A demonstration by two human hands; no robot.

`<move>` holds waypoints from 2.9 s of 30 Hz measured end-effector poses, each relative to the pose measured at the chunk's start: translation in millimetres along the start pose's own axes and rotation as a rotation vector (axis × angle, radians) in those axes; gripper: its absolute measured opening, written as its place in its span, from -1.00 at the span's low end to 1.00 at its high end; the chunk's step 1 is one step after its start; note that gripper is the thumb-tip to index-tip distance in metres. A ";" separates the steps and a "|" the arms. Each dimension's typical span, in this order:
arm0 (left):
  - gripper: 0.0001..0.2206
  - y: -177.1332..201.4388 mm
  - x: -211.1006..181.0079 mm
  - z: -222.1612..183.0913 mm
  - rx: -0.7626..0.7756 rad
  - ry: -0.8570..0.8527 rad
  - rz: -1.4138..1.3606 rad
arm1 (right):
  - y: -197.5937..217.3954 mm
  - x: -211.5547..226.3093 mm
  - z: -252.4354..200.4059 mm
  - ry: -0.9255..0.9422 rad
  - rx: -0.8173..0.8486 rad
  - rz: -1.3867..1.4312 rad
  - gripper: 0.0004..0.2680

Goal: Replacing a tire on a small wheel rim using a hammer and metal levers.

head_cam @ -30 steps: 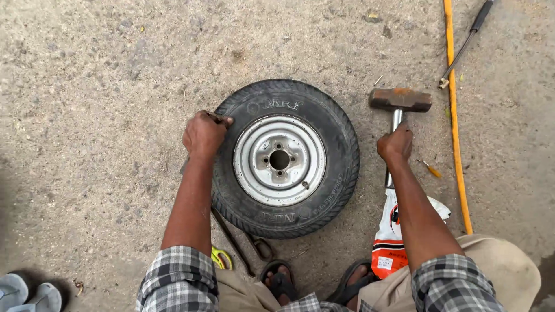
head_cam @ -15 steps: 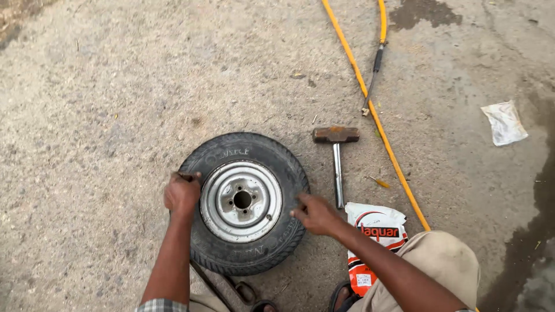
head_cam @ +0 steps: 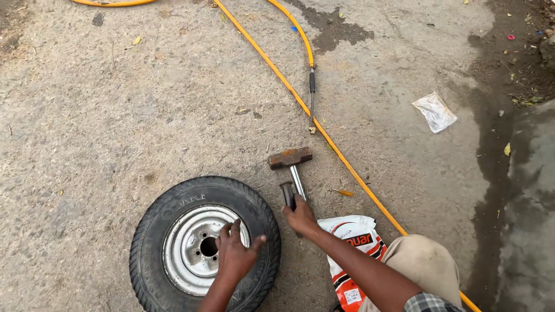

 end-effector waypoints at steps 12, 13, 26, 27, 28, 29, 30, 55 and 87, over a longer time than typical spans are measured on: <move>0.23 -63.4 21.4 -62.0 0.123 0.035 0.455 | 59.1 -46.0 111.1 0.218 -0.350 -0.261 -0.47; 0.22 -67.6 21.3 -60.4 0.065 0.007 0.433 | 55.5 -44.0 115.2 0.287 -0.311 -0.373 -0.53; 0.20 -84.5 31.9 -49.8 0.061 -0.047 0.395 | -47.0 -60.9 -9.5 -0.380 0.352 0.006 -0.26; 0.20 -81.3 31.1 -50.0 0.054 -0.036 0.392 | -46.8 -55.8 -15.0 -0.376 0.363 0.000 -0.26; 0.20 -78.7 29.2 -50.5 0.054 -0.045 0.376 | -47.2 -51.3 -21.5 -0.421 0.363 0.102 -0.23; 0.21 -76.4 27.0 -52.8 0.055 -0.051 0.358 | -46.9 -47.1 -29.4 -0.467 0.363 0.201 -0.20; 0.21 -77.5 28.4 -53.7 0.049 -0.038 0.352 | -47.2 -45.1 -31.9 -0.466 0.374 0.191 -0.20; -0.09 303.6 162.0 -56.8 -0.375 -0.005 -1.157 | -63.6 147.8 -121.6 0.193 0.691 0.110 -0.47; -0.01 275.6 232.5 -114.7 -1.033 0.463 -0.969 | -90.0 262.9 -172.3 1.026 0.477 -0.768 0.02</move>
Point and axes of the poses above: each hand's wrist, its own z-axis towards the middle knuckle, its own y-axis out of the back of the hand, x = y × z, the point moved 7 cm from there along z, towards the middle knuckle, and after that the axes turned 8 degrees about -x, right-handed, at the moved point
